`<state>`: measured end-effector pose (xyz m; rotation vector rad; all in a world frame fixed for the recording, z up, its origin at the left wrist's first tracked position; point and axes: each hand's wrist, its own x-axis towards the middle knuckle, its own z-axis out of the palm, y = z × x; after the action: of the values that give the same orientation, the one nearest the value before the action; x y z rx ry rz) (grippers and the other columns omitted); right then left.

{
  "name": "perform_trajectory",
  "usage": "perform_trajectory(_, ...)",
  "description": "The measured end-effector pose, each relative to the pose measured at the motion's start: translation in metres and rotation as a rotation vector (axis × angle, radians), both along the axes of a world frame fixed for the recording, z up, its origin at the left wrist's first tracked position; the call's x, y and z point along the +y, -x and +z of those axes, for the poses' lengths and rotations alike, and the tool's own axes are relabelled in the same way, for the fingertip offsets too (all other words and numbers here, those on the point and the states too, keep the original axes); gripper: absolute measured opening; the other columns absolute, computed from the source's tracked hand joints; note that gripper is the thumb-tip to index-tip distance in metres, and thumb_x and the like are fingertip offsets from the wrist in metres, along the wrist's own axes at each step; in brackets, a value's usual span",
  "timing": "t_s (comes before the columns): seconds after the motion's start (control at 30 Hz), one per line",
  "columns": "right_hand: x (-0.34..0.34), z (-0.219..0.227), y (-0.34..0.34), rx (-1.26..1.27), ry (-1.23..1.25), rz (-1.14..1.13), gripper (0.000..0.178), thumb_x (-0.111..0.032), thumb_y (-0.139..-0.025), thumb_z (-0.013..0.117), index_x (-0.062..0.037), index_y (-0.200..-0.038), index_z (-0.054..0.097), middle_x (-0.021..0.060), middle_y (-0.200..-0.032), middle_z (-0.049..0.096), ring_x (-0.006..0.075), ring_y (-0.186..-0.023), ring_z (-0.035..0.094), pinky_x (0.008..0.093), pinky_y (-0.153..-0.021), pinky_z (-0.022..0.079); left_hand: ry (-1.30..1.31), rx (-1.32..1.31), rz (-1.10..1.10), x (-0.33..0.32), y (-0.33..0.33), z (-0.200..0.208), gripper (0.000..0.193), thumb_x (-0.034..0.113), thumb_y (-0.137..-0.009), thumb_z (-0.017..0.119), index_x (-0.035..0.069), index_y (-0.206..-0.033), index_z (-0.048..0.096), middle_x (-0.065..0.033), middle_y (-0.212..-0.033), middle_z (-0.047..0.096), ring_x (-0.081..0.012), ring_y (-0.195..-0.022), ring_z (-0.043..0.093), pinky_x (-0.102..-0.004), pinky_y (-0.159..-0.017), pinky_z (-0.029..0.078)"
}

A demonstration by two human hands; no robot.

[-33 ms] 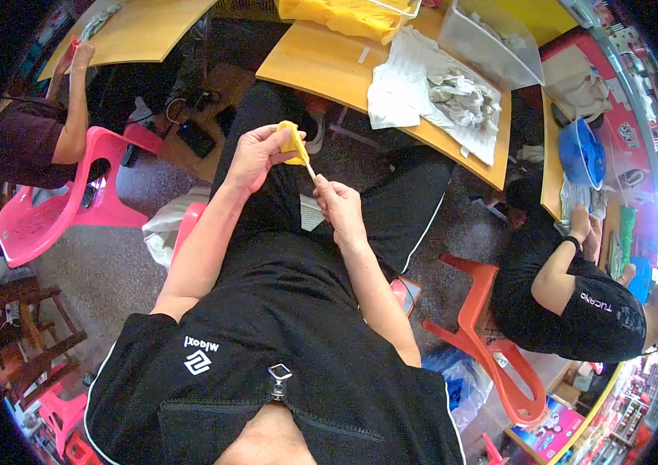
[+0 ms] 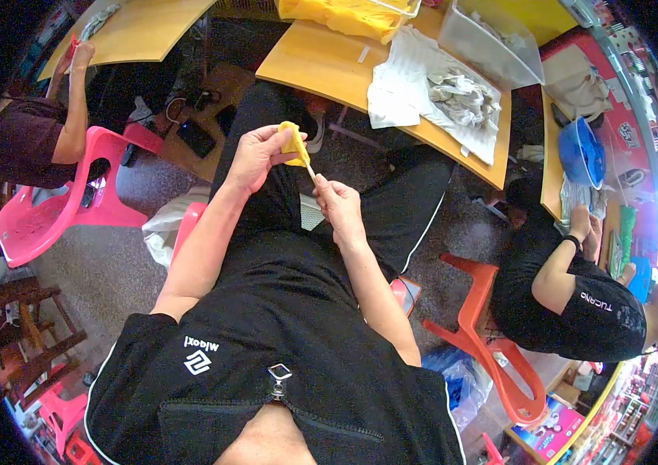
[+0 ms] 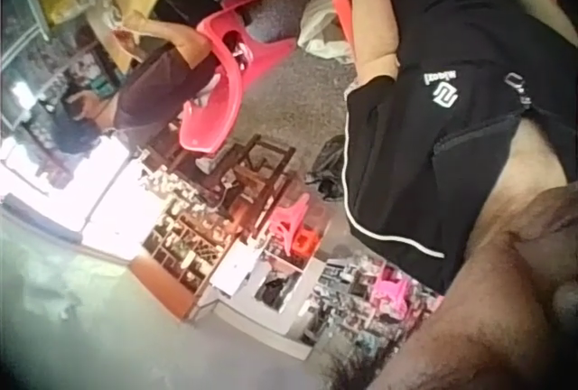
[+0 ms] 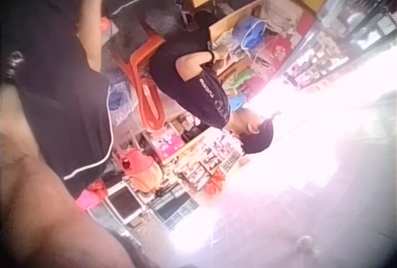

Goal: The recorder is assembling small yellow leather or fabric parts, using a stick applicator and a rag to apply adhesive or finish.

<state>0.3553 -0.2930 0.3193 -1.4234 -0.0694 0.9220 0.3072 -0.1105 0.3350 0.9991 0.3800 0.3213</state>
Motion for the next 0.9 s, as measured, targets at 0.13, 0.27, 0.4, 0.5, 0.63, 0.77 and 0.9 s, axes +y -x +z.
perform_trajectory(0.13,-0.001,-0.004,0.0,-0.071,0.024,0.011,0.033,-0.036,-0.089,0.06,-0.0074,-0.071,0.058,-0.0074,-0.053,0.042,0.0007,-0.041,0.03,0.0176,-0.039,0.021,-0.007,0.071,-0.041,0.0,0.0,-0.002,0.022,0.017,-0.089,0.06,-0.001,-0.1,0.063,-0.0114,-0.095,0.066,-0.0172,-0.085,0.065,-0.0278,-0.073,0.056)
perform_trajectory(0.27,-0.001,-0.008,0.0,-0.14,0.05,-0.002,0.032,-0.033,-0.088,0.061,-0.0061,-0.071,0.06,-0.0072,-0.053,0.044,0.0007,-0.043,0.033,0.0179,-0.041,0.024,0.036,0.139,-0.073,0.006,0.004,-0.004,0.019,0.016,-0.086,0.064,0.0,-0.096,0.065,-0.0106,-0.093,0.067,-0.0156,-0.086,0.065,-0.0265,-0.071,0.056)
perform_trajectory(0.4,0.0,-0.001,0.0,-0.519,0.281,0.002,0.029,-0.028,-0.087,0.064,-0.0038,-0.07,0.064,-0.0066,-0.055,0.048,0.0009,-0.049,0.039,0.0188,-0.046,0.029,0.02,0.201,-0.11,0.017,0.011,-0.011,0.022,0.017,-0.084,0.066,-0.001,-0.098,0.064,-0.0099,-0.093,0.067,-0.016,-0.086,0.065,-0.0268,-0.071,0.056)
perform_trajectory(0.5,0.0,0.005,0.002,-0.534,0.313,0.026,0.029,-0.027,-0.086,0.064,-0.003,-0.07,0.065,-0.0063,-0.056,0.05,0.001,-0.051,0.04,0.0191,-0.047,0.03,0.001,0.175,-0.084,0.019,0.011,-0.001,0.022,0.018,-0.086,0.063,0.001,-0.1,0.063,-0.0097,-0.094,0.067,-0.0165,-0.085,0.065,-0.0275,-0.072,0.056)
perform_trajectory(0.63,-0.001,-0.002,-0.001,-0.467,0.269,0.025,0.029,-0.027,-0.086,0.065,-0.0029,-0.07,0.065,-0.006,-0.056,0.051,0.0012,-0.051,0.041,0.019,-0.047,0.03,0.075,0.151,-0.099,0.017,0.01,0.005,0.025,0.018,-0.086,0.064,-0.002,-0.1,0.063,-0.0123,-0.095,0.066,-0.0184,-0.086,0.066,-0.0279,-0.073,0.056)
perform_trajectory(0.77,0.001,-0.012,-0.004,-0.399,0.178,0.01,0.029,-0.028,-0.086,0.065,-0.0036,-0.07,0.064,-0.0057,-0.056,0.05,0.0014,-0.048,0.039,0.0189,-0.044,0.029,0.091,0.161,-0.149,0.011,0.01,-0.001,0.026,0.019,-0.086,0.064,-0.002,-0.102,0.062,-0.013,-0.095,0.066,-0.0191,-0.087,0.066,-0.0278,-0.073,0.056)
perform_trajectory(0.9,0.001,-0.008,0.001,0.0,0.031,0.033,0.031,-0.034,-0.087,0.063,-0.0064,-0.072,0.06,-0.0067,-0.054,0.045,0.0012,-0.042,0.031,0.0186,-0.04,0.023,0.093,0.156,-0.136,0.009,0.008,-0.005,0.031,0.023,-0.086,0.064,-0.003,-0.102,0.062,-0.013,-0.095,0.066,-0.0188,-0.088,0.065,-0.0284,-0.075,0.055)
